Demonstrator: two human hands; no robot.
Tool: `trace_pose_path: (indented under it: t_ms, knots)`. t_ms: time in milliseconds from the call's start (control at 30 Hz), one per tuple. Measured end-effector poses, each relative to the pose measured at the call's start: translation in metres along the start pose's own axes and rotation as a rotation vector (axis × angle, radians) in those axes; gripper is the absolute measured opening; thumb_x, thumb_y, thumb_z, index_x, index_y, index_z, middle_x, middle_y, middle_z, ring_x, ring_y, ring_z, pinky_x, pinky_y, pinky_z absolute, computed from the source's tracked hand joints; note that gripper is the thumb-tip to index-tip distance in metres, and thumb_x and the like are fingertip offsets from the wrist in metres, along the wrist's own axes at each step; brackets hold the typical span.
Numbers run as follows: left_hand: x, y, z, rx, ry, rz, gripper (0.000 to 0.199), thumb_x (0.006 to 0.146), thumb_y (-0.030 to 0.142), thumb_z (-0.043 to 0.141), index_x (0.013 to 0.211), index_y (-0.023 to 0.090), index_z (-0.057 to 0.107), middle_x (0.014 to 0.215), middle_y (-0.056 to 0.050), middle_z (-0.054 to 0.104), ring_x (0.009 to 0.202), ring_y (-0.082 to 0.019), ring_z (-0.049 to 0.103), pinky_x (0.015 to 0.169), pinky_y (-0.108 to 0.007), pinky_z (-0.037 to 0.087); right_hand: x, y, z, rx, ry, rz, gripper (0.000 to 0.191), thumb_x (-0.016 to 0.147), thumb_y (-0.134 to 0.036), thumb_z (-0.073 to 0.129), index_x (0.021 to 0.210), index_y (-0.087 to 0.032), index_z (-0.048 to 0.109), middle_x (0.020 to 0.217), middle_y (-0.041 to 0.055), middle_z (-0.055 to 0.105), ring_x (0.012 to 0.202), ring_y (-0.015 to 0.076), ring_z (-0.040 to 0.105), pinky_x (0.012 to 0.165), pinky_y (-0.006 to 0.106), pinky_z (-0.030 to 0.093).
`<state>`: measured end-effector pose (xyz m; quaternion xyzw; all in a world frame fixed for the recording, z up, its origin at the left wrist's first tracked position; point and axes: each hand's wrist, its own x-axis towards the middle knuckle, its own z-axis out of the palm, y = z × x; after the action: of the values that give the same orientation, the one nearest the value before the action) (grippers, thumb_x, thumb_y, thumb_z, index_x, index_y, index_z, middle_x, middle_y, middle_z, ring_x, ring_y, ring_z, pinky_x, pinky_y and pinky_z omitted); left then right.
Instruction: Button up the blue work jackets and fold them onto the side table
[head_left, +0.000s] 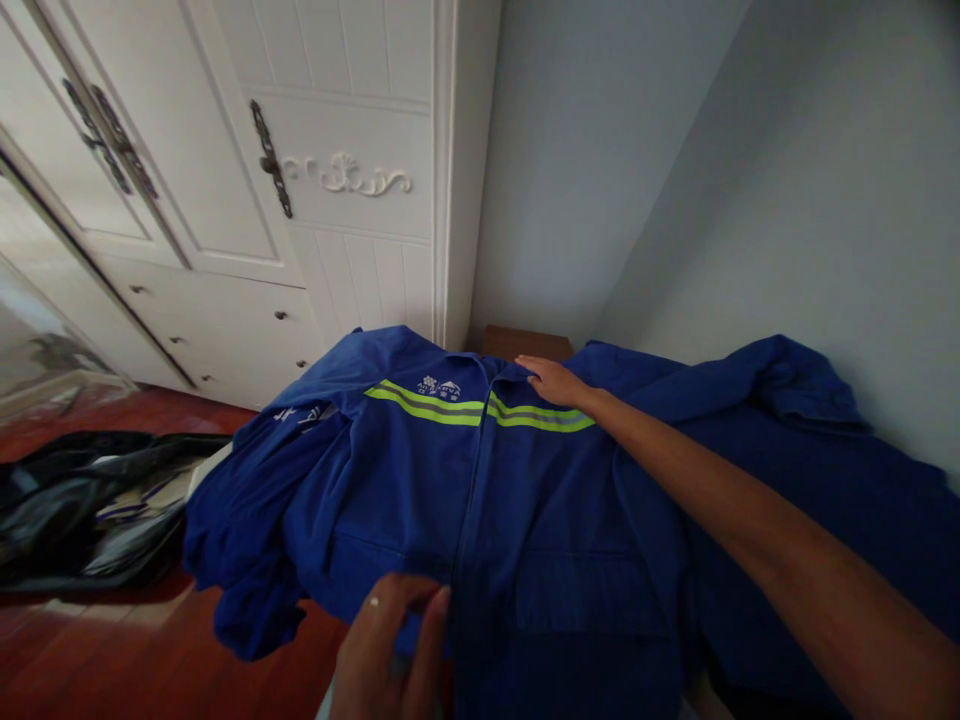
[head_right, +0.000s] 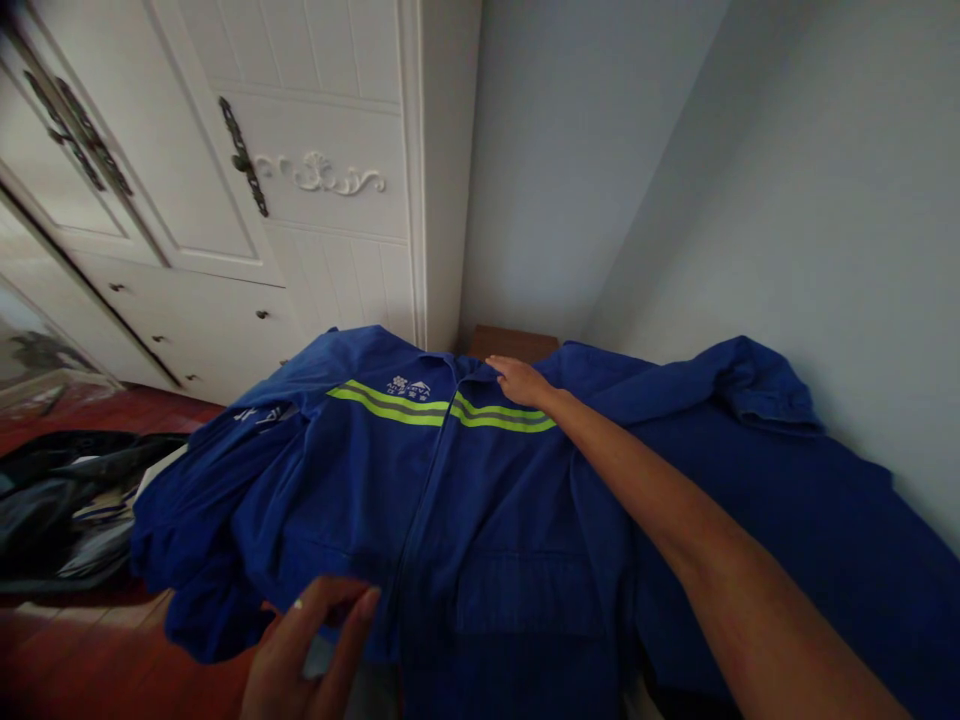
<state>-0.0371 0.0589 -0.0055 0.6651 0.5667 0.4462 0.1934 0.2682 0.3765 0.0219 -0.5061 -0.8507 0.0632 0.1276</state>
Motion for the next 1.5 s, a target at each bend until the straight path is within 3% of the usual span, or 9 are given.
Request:
trace_pose_path:
  t_ms: [167,300,400,567,833,967,1067,1167,1500]
  knots:
    - [0.149,0.031,0.019,0.041,-0.03,0.224,0.037,0.097,0.043,0.042,0.112,0.016,0.062,0.109,-0.01,0.07,0.102,-0.022,0.065,0.092,-0.036,0.051,-0.006,0.001,0.019,0.028,-0.121,-0.013,0.05,0.088,-0.02,0.053,0.137,-0.012,0.056,0.143,0.0123,0.046,0.137,0.0214,0.045,0.119,0.039,0.035]
    - [0.253,0.008,0.069,0.339,-0.194,0.31,0.055,0.099,0.043,0.036,0.139,0.007,0.044,0.15,-0.02,0.042,0.143,-0.028,0.034,0.115,-0.044,0.03,-0.009,0.004,0.011,0.048,-0.108,-0.046,0.049,0.087,-0.024,0.056,0.135,-0.016,0.057,0.141,0.0099,0.049,0.135,0.0213,0.046,0.118,0.038,0.036]
    - [0.293,-0.015,0.098,0.491,-0.35,0.311,0.063,0.1,0.047,0.032,0.147,0.005,0.035,0.158,-0.019,0.028,0.149,-0.029,0.017,0.119,-0.046,0.02,-0.002,0.003,0.003,0.054,0.018,-0.037,0.047,0.092,-0.026,0.051,0.138,-0.017,0.055,0.143,0.0097,0.048,0.137,0.0208,0.044,0.12,0.041,0.033]
    - [0.291,-0.042,0.12,0.643,-0.582,0.39,0.053,0.101,0.033,0.026,0.147,0.011,0.038,0.156,-0.015,0.034,0.146,-0.026,0.028,0.119,-0.048,0.02,0.009,-0.003,0.023,0.077,0.061,-0.046,0.061,0.096,-0.045,0.046,0.148,-0.014,0.043,0.153,0.0127,0.032,0.146,0.0226,0.029,0.123,0.043,0.026]
    - [0.28,-0.05,0.122,0.617,-0.469,0.396,0.051,0.1,0.037,0.028,0.143,0.017,0.046,0.153,-0.011,0.041,0.145,-0.025,0.03,0.119,-0.046,0.022,0.006,-0.01,0.032,0.022,-0.083,-0.076,0.052,0.099,-0.043,0.041,0.14,-0.013,0.054,0.147,0.0112,0.042,0.142,0.0249,0.036,0.122,0.041,0.029]
    - [0.278,-0.049,0.121,0.609,-0.461,0.377,0.054,0.101,0.037,0.023,0.144,0.013,0.045,0.153,-0.011,0.042,0.146,-0.025,0.029,0.12,-0.046,0.02,0.024,-0.027,0.013,0.016,0.081,0.022,0.049,0.103,-0.04,0.028,0.128,-0.017,0.064,0.138,0.0085,0.054,0.134,0.021,0.047,0.118,0.037,0.034]
    - [0.275,-0.047,0.12,0.648,-0.483,0.385,0.054,0.1,0.034,0.026,0.147,0.01,0.039,0.155,-0.013,0.038,0.146,-0.026,0.029,0.12,-0.047,0.02,0.039,-0.044,0.017,-0.001,0.16,-0.023,0.053,0.102,-0.044,0.034,0.139,-0.012,0.054,0.149,0.0118,0.039,0.143,0.0235,0.034,0.122,0.039,0.027]
    - [0.269,-0.044,0.118,0.701,-0.49,0.369,0.055,0.098,0.031,0.029,0.146,0.007,0.04,0.154,-0.016,0.037,0.146,-0.027,0.029,0.12,-0.047,0.02,0.044,-0.057,0.037,0.045,0.005,-0.037,0.054,0.102,-0.044,0.035,0.145,-0.015,0.047,0.152,0.0113,0.034,0.146,0.0245,0.028,0.122,0.044,0.025]
    - [0.233,-0.036,0.11,0.749,-0.417,0.352,0.056,0.098,0.034,0.028,0.148,0.012,0.039,0.154,-0.01,0.037,0.145,-0.027,0.031,0.119,-0.049,0.023,0.005,-0.07,0.054,0.067,-0.114,-0.026,0.066,0.102,-0.054,0.015,0.156,-0.017,0.027,0.158,0.0064,0.02,0.15,0.0244,0.016,0.123,0.048,0.016]
